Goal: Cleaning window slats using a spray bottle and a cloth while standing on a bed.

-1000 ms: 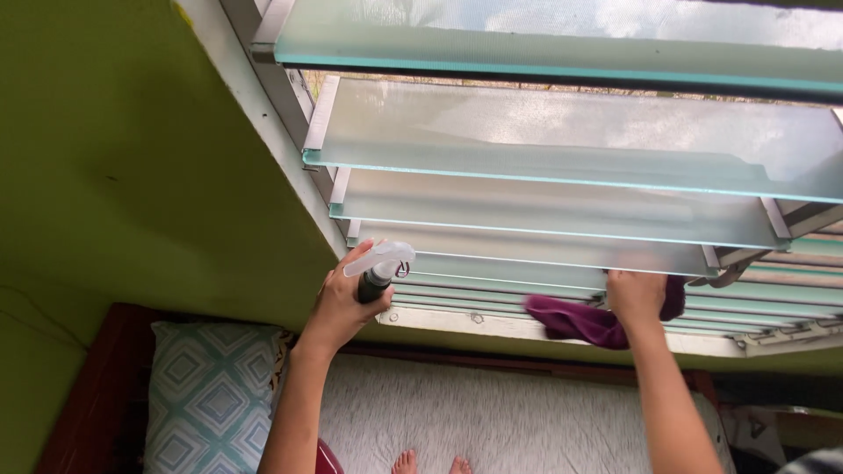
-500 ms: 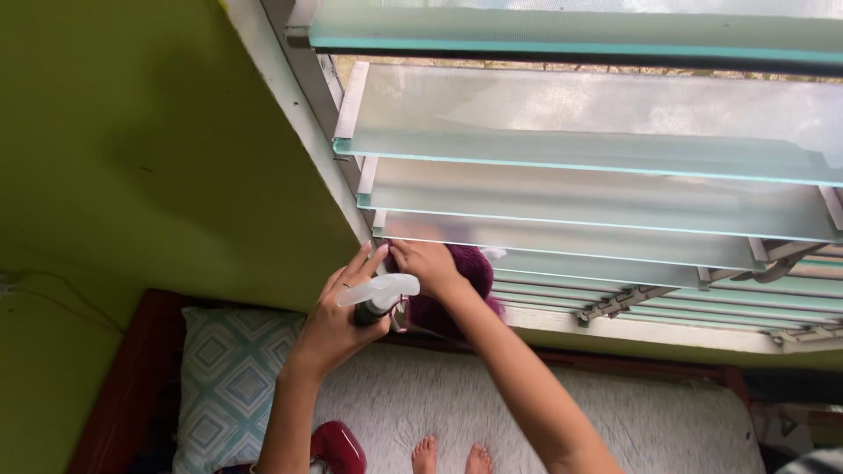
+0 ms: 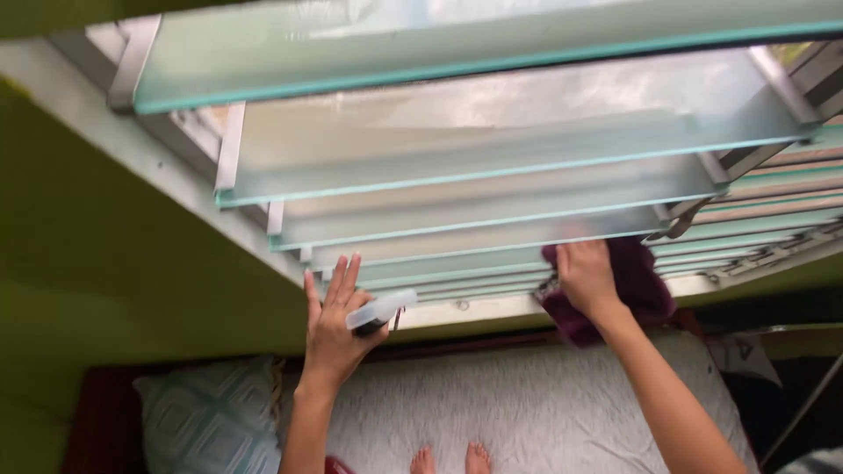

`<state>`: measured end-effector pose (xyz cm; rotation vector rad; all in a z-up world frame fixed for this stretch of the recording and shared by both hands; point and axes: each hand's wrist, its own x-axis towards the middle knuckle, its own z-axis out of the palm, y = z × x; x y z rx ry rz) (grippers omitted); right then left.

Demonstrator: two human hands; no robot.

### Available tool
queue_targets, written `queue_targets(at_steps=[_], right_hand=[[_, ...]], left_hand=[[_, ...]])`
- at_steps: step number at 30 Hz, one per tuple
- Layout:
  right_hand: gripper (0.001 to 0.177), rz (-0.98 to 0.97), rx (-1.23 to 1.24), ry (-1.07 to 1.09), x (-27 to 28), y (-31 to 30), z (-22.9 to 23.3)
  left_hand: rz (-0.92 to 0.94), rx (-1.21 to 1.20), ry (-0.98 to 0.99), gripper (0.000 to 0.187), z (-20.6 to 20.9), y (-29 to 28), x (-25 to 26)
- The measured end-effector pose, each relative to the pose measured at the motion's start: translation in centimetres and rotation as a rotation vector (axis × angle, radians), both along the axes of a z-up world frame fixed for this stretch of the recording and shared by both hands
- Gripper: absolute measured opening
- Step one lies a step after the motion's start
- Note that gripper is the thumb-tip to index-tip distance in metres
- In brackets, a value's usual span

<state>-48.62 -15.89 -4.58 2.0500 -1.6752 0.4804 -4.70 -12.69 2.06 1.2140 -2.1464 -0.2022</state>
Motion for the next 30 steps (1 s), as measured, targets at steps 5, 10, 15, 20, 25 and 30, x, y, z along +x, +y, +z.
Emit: queue_targets(at_steps=[5, 10, 15, 20, 25, 30], right_hand=[[0.023, -0.068, 0.208, -0.213, -5.8, -5.6, -4.7], [0.024, -0.077, 0.035, -0.308, -3.5, -0.4, -5.0], [0.033, 0.043, -0.444, -2.184, -2.7, 5.5, -8.2], [0.030, 0.388, -0.433, -2.903, -6.0, -0.4, -19.3], [0.042, 1.889, 0.173, -2.229, -2.5, -5.4, -16.3], [0.038, 0.874, 0.010, -3.002, -4.0, -2.2, -11.3]], left_hand=[[0.068, 0.018, -0.048, 0.032, -0.8, -0.1, -1.1], [0.090, 0.045, -0.063, 0.034, 0.2, -0.2, -0.9], [0.104, 0.063, -0.042, 0.034, 0.0, -0.3, -1.3], [0.100, 0.082, -0.065, 0.034, 0.5, 0.1, -0.8], [0.116, 0.093, -0.055, 0.032, 0.8, -0.3, -1.0], [0.131, 0.132, -0.059, 0.033, 0.6, -0.4, -1.2]])
